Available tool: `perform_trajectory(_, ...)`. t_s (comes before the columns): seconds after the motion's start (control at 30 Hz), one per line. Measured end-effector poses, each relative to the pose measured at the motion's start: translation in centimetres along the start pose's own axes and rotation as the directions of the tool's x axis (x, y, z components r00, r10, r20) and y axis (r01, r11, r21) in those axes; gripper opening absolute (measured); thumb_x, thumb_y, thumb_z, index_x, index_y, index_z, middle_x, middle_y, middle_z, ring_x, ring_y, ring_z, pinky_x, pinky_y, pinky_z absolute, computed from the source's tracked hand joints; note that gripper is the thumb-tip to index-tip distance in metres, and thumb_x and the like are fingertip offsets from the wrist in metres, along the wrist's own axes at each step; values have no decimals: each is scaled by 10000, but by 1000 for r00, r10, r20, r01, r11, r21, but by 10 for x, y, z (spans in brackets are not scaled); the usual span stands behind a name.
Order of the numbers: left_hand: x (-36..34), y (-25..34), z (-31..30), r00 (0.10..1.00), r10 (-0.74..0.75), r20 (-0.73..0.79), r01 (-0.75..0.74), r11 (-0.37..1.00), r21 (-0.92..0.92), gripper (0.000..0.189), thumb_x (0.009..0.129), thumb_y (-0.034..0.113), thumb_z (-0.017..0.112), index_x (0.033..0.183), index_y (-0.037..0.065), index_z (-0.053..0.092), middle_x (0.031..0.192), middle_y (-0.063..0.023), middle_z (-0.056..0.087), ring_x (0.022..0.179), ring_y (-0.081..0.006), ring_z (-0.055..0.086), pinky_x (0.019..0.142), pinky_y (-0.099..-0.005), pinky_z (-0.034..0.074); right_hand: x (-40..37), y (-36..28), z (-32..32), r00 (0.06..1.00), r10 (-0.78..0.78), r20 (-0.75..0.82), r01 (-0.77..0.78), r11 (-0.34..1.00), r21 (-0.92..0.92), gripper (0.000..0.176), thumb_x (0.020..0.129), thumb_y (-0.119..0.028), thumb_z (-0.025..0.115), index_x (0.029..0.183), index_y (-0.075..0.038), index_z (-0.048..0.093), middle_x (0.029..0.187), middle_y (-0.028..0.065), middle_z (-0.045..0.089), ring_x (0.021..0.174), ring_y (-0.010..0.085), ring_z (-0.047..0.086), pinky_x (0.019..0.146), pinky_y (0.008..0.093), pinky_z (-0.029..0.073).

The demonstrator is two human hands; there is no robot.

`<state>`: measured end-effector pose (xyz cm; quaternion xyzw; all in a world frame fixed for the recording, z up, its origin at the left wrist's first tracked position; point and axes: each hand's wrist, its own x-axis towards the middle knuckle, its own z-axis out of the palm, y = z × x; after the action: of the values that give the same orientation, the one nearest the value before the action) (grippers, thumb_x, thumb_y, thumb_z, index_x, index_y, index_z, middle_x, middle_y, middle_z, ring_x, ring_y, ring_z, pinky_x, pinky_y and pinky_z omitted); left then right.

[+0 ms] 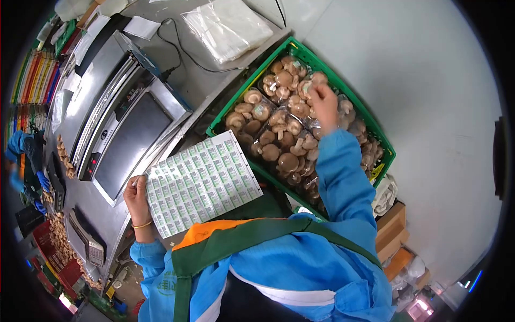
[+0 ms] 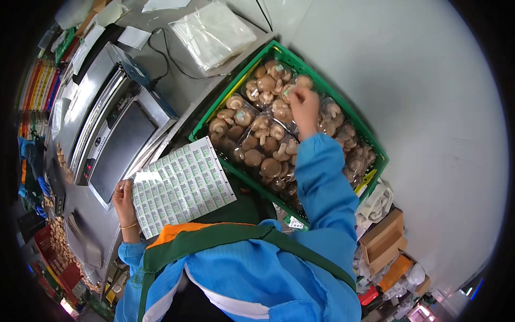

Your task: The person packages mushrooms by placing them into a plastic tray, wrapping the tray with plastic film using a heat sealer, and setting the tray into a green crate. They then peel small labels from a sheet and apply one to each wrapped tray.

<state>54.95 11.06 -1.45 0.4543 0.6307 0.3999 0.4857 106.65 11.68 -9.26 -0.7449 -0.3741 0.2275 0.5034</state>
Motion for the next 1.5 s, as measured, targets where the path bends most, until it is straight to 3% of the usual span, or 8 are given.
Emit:
perform_trajectory(0.13,1,-1,3,1000,17,12,-17,1000,-3,152,886,161,621,917,12,611,751,24,597,641,-25,485,584,-171,389,-70,8,-1,939,211,272,-217,976,-7,198,778,-138,670,904,13,653,780,62,664,715,120,594,646,258,470)
perform_trajectory(0.3,0,17,29,989,57,134,-57,998,-6,134,898,136,599,924,5,609,750,7,616,624,-24,515,559,-159,406,-86,23,24,990,124,72,-93,937,-336,194,734,-140,721,869,-28,639,776,108,665,681,192,628,635,307,483)
perform_trajectory(0.47,-5,23,47,968,132,212,-142,989,37,120,898,122,597,923,6,613,729,31,593,599,-3,467,527,-152,362,-78,-11,8,989,54,141,-41,995,-95,186,765,-70,683,938,-31,625,803,88,631,689,178,607,609,285,476)
perform_trajectory(0.73,-9,44,74,936,190,296,-189,981,-31,123,891,116,607,919,-3,608,722,32,590,602,-7,480,532,-156,385,-92,-131,5,568,-334,752,382,917,118,153,819,-67,614,952,5,638,832,95,602,785,211,589,681,309,463)
perform_trajectory(1.0,-7,24,80,948,44,315,-46,999,-2,134,889,144,614,895,10,612,713,40,585,589,-6,472,522,-157,372,-112,-127,-5,697,-356,622,332,930,161,78,757,-46,655,831,-24,642,806,84,601,772,231,558,695,328,433)
perform_trajectory(1.13,-9,14,79,960,4,281,4,1000,-26,142,884,149,621,885,7,611,702,42,579,584,-12,467,527,-160,370,-65,-74,-16,988,-105,115,61,941,331,141,851,-49,568,978,4,600,923,69,628,814,128,583,729,258,467)
perform_trajectory(1.37,-21,11,70,976,-29,216,35,999,-24,130,879,138,627,896,10,613,720,27,596,594,-16,481,534,-166,385,39,19,-30,993,-115,-32,102,957,-271,281,783,-12,609,1048,-27,515,859,119,622,807,260,590,705,362,465)
perform_trajectory(1.5,-21,11,55,987,-35,160,40,999,-25,143,883,149,623,914,9,621,741,20,604,621,-23,493,558,-165,393,35,12,-39,925,-379,-28,271,709,-651,337,743,-14,624,1060,-58,517,819,121,597,874,324,537,754,420,439)
